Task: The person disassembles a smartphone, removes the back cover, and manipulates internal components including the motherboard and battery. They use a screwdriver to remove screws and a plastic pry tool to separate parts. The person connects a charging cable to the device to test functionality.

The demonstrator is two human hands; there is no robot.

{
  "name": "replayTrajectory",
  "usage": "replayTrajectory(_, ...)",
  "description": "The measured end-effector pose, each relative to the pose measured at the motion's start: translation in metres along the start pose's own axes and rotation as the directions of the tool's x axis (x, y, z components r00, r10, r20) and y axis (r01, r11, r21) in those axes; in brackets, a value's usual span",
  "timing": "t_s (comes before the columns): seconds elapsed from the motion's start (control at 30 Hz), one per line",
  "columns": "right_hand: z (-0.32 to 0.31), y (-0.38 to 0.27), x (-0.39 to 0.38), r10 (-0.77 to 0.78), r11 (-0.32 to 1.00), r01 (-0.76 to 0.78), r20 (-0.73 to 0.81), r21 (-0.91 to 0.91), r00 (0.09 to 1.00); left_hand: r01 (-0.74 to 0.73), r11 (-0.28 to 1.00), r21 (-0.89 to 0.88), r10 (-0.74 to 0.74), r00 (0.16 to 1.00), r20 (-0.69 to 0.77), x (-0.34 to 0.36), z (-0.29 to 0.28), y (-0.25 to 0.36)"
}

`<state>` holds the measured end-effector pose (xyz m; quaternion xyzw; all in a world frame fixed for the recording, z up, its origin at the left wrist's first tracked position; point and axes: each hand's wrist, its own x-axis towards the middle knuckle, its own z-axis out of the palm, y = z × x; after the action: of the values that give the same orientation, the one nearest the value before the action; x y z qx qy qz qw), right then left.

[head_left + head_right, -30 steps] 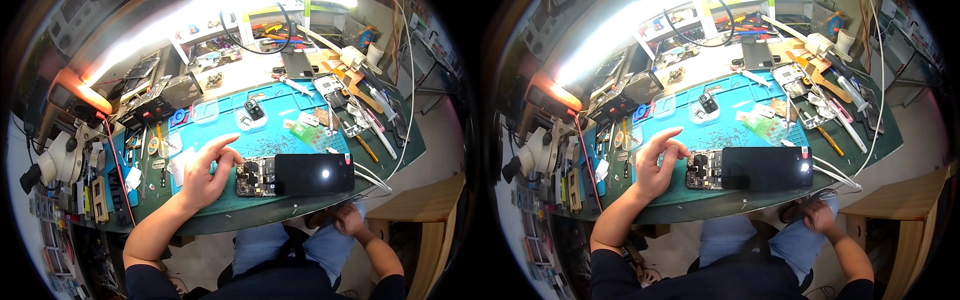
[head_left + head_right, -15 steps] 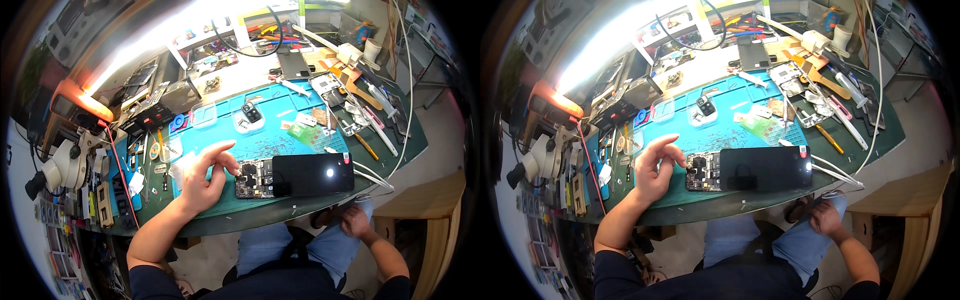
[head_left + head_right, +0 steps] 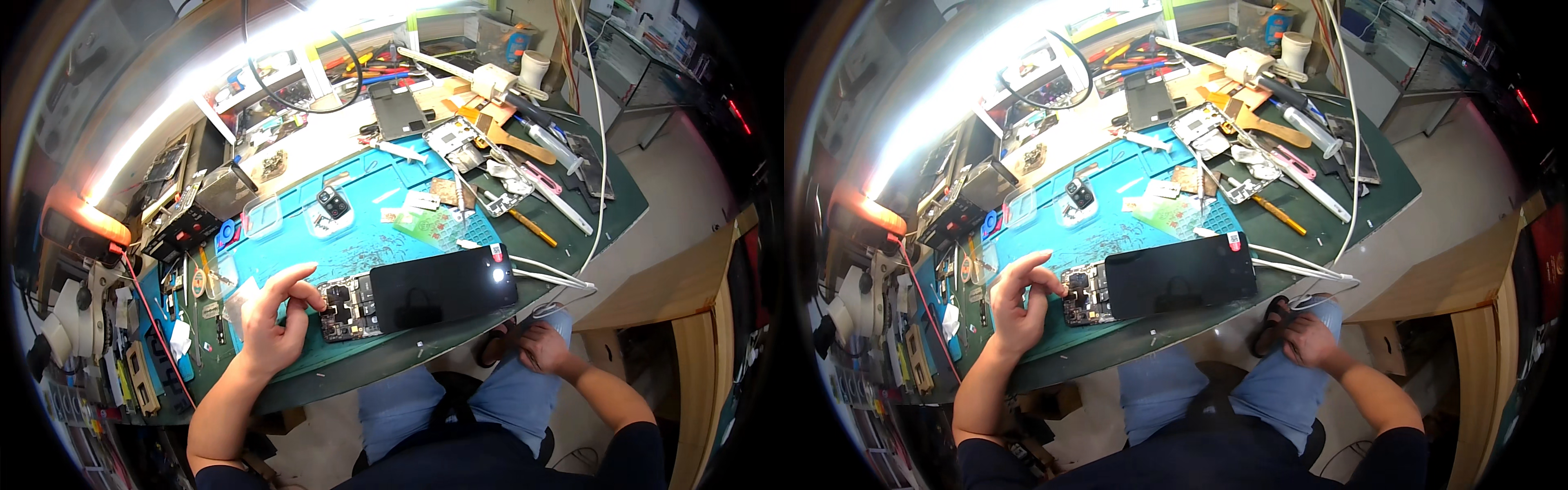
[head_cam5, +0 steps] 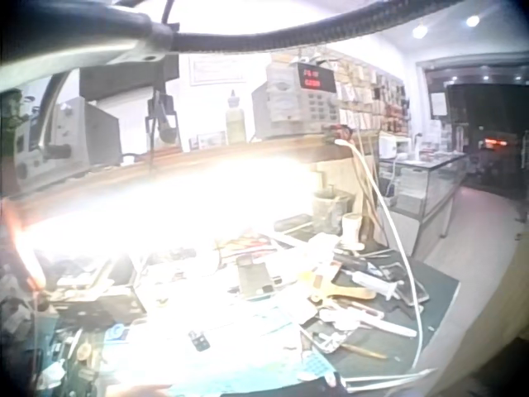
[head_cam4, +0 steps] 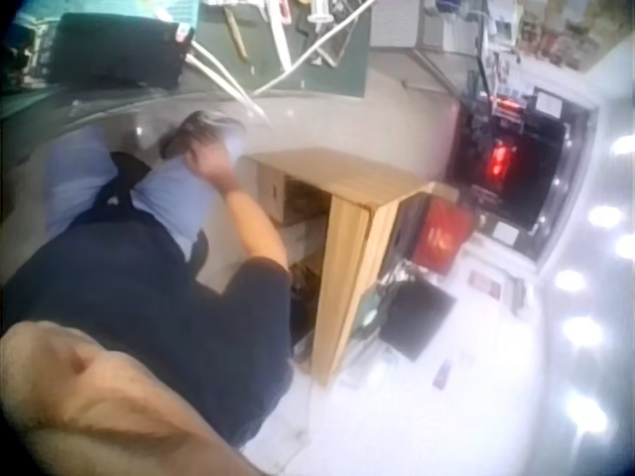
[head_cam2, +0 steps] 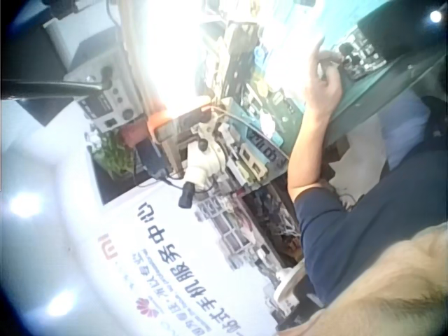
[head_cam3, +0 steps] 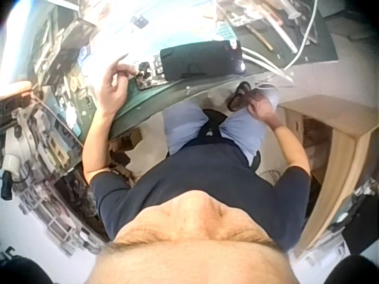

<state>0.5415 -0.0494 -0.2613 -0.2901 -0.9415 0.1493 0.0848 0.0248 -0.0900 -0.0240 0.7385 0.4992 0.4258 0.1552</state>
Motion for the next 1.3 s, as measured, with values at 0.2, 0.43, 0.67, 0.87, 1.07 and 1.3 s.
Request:
replayTrajectory(0.2, 0.0034, -0.0004, -0.0029, 0.032, 0.998, -0.030, -0.023, 0.061, 0.999, -0.017, 1.000, 0.012, 0.016, 1.000, 0.009, -0.0019, -0.0001, 0.0012)
replayTrajectory(0.43, 0.0029, -0.0014, -0.0027, 0.033, 0.999, -0.033, -0.023, 0.013, 0.999, -0.059, 0.998, 0.028, 0.058, 0.997, 0.041, -0.0032, -0.0005, -0.0005)
replayTrajectory(0.67, -0.0038, -0.0033, 0.0003, 0.017, 1.000, -0.017, -0.018, 0.012, 1.000, -0.147, 0.986, 0.076, 0.142, 0.988, 0.062, 0.0026, -0.0012, 0.0037)
replayTrajectory(0.87, -0.0009, -0.0033, -0.0014, 0.055, 0.998, -0.055, 0.006, 0.004, 0.998, -0.155, 0.985, 0.076, 0.151, 0.987, 0.064, 0.0042, -0.0009, 0.0045)
replayTrajectory(1.07, -0.0026, -0.0028, 0.0021, 0.048, 0.999, -0.048, 0.004, 0.017, 0.999, -0.171, 0.978, 0.115, 0.160, 0.982, 0.104, 0.0046, -0.0034, 0.0051)
replayTrajectory(1.3, 0.0008, -0.0009, 0.0024, 0.020, 0.999, -0.018, -0.070, 0.027, 0.997, -0.160, 0.978, 0.136, 0.150, 0.986, 0.076, 0.0056, -0.0019, 0.0059)
